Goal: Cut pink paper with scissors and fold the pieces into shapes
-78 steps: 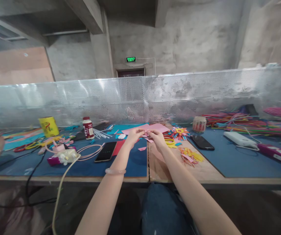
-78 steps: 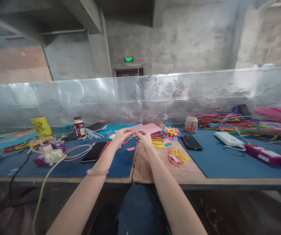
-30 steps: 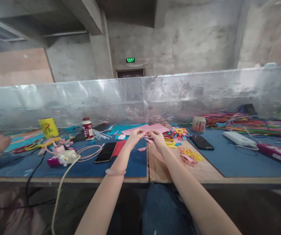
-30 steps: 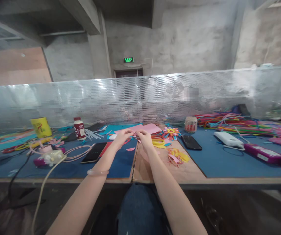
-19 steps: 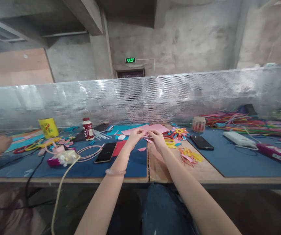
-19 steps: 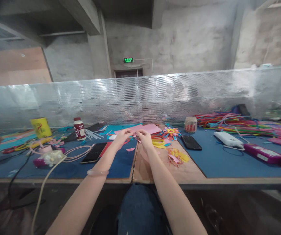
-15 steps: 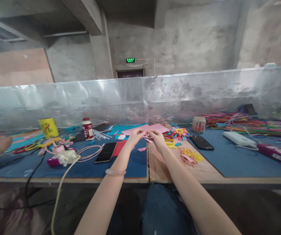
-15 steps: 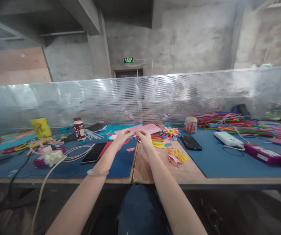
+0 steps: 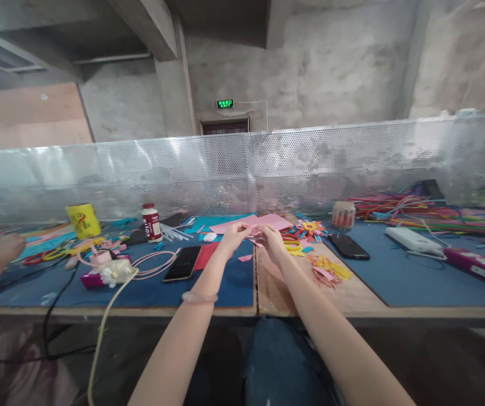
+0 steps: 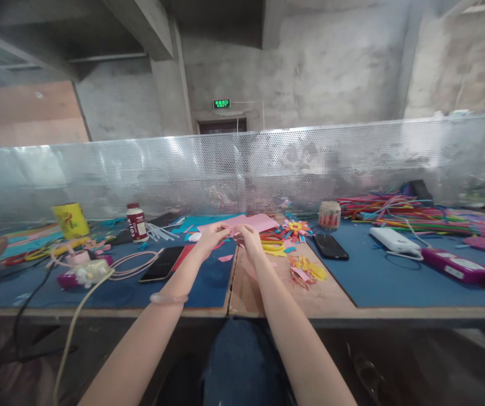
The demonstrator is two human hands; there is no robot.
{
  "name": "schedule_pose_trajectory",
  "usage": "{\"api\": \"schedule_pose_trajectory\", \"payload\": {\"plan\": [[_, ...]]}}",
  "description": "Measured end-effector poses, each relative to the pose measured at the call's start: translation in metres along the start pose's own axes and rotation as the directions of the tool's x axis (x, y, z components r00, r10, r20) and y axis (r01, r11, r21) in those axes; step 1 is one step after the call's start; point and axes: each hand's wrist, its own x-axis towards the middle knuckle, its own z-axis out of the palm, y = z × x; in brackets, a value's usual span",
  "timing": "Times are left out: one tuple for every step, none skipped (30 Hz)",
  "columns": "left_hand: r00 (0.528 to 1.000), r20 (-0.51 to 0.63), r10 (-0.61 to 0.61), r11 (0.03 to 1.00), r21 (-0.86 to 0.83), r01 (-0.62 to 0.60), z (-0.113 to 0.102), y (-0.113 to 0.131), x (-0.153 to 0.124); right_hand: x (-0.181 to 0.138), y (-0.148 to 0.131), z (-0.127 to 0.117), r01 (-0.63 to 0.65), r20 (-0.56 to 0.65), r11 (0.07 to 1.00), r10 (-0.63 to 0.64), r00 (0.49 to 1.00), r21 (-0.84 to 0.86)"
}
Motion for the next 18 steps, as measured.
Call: {"api": "schedule_pose_trajectory", "payload": {"plan": [[1.000,0.004,0.006,1.000,0.009,-0.006,-0.0002,-0.0001,-0.0002,0.0000,0.0001,0.0000,0.001,-0.001,1.000,-0.001,1.000,0.003],[1.000,0.009,0.011,1.000,0.015,-0.011,-0.0003,-0.0001,-0.0004,-0.0001,0.0002,0.0001,0.008,0.006,1.000,-0.007,1.000,-0.003],[1.000,0.015,0.014,1.000,0.019,-0.014,-0.0004,0.0000,-0.0007,-0.0002,0.0002,0.0002,0.016,0.017,1.000,-0.016,1.000,-0.019],[1.000,0.020,0.014,1.000,0.023,-0.014,-0.0004,0.0001,-0.0010,-0.0004,0.0003,0.0003,0.027,0.028,0.999,-0.026,0.999,-0.039],[1.000,0.023,0.012,0.999,0.030,-0.012,-0.0004,0.0002,-0.0012,-0.0004,0.0004,0.0003,0.038,0.038,0.997,-0.036,0.999,-0.061],[1.000,0.023,0.008,0.999,0.039,-0.009,-0.0004,0.0001,-0.0013,-0.0003,0.0007,0.0003,0.049,0.040,0.996,-0.046,0.998,-0.077],[1.000,0.022,0.004,0.999,0.048,-0.005,-0.0004,0.0000,-0.0012,0.0001,0.0011,0.0001,0.059,0.034,0.994,-0.056,0.998,-0.089],[1.000,0.024,-0.001,0.999,0.054,-0.001,-0.0005,-0.0003,-0.0011,0.0007,0.0017,-0.0002,0.070,0.024,0.993,-0.068,0.997,-0.099],[1.000,0.029,-0.004,0.999,0.054,0.002,-0.0006,-0.0007,-0.0009,0.0016,0.0024,-0.0007,0.081,0.018,0.991,-0.080,0.997,-0.109],[0.999,0.037,-0.007,0.999,0.050,0.005,-0.0007,-0.0012,-0.0007,0.0025,0.0032,-0.0014,0.092,0.017,0.989,-0.090,0.996,-0.117],[0.999,0.048,-0.012,0.999,0.043,0.010,-0.0008,-0.0016,-0.0004,0.0035,0.0040,-0.0020,0.098,0.018,0.987,-0.097,0.995,-0.123],[0.998,0.059,-0.017,0.999,0.038,0.014,-0.0010,-0.0019,-0.0002,0.0043,0.0048,-0.0027,0.102,0.023,0.987,-0.100,0.995,-0.127],[0.997,0.068,-0.023,0.999,0.039,0.020,-0.0011,-0.0020,-0.0001,0.0049,0.0053,-0.0032,0.106,0.030,0.986,-0.103,0.994,-0.128],[0.997,0.072,-0.030,0.999,0.046,0.027,-0.0012,-0.0018,-0.0001,0.0053,0.0058,-0.0036,0.109,0.036,0.986,-0.105,0.994,-0.130],[0.997,0.067,-0.041,0.998,0.060,0.037,-0.0012,-0.0013,-0.0003,0.0055,0.0060,-0.0039,0.112,0.039,0.985,-0.107,0.993,-0.133],[0.997,0.055,-0.055,0.996,0.074,0.050,-0.0011,-0.0004,-0.0006,0.0054,0.0060,-0.0040,0.114,0.042,0.984,-0.110,0.993,-0.138],[0.997,0.038,-0.070,0.994,0.085,0.066,-0.0009,0.0008,-0.0011,0.0051,0.0058,-0.0041,0.117,0.046,0.983,-0.112,0.993,-0.143],[0.996,0.020,-0.084,0.992,0.091,0.082,-0.0006,0.0022,-0.0017,0.0048,0.0056,-0.0041,0.119,0.050,0.982,-0.113,0.992,-0.150]]}}
